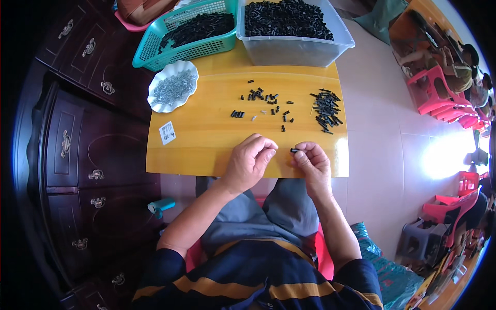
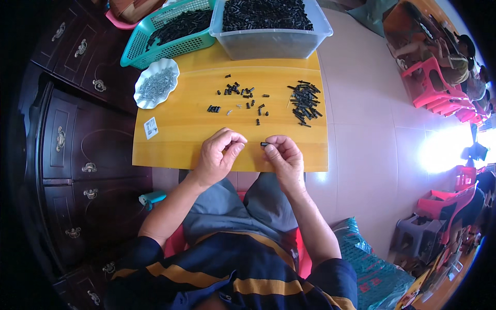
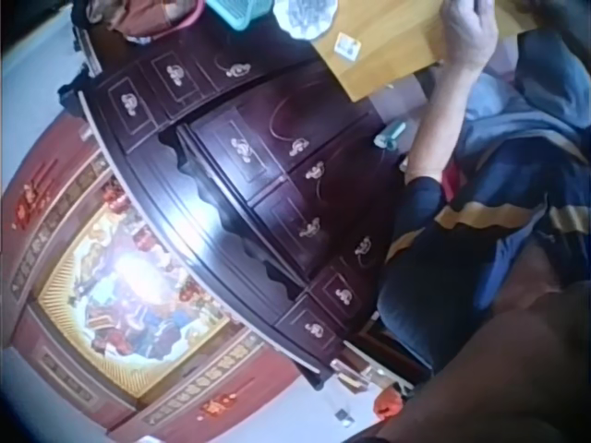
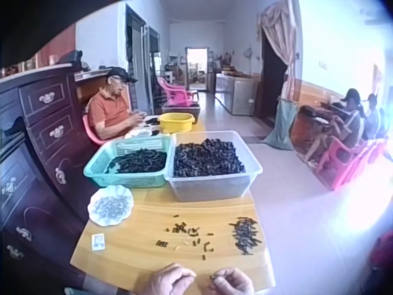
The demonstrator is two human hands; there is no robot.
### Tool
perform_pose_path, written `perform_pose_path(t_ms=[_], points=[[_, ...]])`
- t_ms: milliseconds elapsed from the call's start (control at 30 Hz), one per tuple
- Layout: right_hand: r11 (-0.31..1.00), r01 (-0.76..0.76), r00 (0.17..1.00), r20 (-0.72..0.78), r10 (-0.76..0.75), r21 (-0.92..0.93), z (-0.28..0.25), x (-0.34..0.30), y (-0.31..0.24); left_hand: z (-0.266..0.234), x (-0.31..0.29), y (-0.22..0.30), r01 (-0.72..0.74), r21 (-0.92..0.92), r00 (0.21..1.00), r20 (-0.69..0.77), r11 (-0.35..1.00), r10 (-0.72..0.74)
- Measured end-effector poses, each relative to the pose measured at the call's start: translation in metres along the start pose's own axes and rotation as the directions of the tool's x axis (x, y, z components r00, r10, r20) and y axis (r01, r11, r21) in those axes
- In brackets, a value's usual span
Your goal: The person assembles plastic components by picking up plastic parts and pins from containers and the table, fitting them together by hand, and placing the assembled pieces on the table.
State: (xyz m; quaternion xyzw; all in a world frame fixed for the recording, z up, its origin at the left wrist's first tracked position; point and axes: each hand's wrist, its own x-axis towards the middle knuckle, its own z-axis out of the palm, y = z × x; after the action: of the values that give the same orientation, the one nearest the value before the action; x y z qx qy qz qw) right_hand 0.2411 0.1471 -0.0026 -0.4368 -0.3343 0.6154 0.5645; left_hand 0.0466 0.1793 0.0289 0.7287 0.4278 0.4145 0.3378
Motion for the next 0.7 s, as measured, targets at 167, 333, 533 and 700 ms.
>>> perform_pose_path(t_ms=[167,333,533,700], points=[[1.000,-0.014,0.999,0.040,0.015,-0.009,0.001,-0.003,0.004,0.008,-0.001,0.003,0.055,-0.184,0.998,0.054,0.981,-0.046],[0.999,-0.030,0.999,0.044,0.031,-0.014,0.003,-0.003,0.006,0.015,-0.006,-0.003,0.176,-0.329,0.984,0.078,0.928,-0.159],[0.999,-0.037,0.997,0.060,0.038,-0.019,0.001,-0.005,0.005,0.016,-0.001,0.002,0.116,-0.253,0.992,0.083,0.960,-0.098],[0.998,-0.038,0.994,0.103,0.044,-0.056,-0.002,-0.004,0.004,0.011,0.004,0.000,0.141,-0.258,0.983,0.155,0.956,-0.103]])
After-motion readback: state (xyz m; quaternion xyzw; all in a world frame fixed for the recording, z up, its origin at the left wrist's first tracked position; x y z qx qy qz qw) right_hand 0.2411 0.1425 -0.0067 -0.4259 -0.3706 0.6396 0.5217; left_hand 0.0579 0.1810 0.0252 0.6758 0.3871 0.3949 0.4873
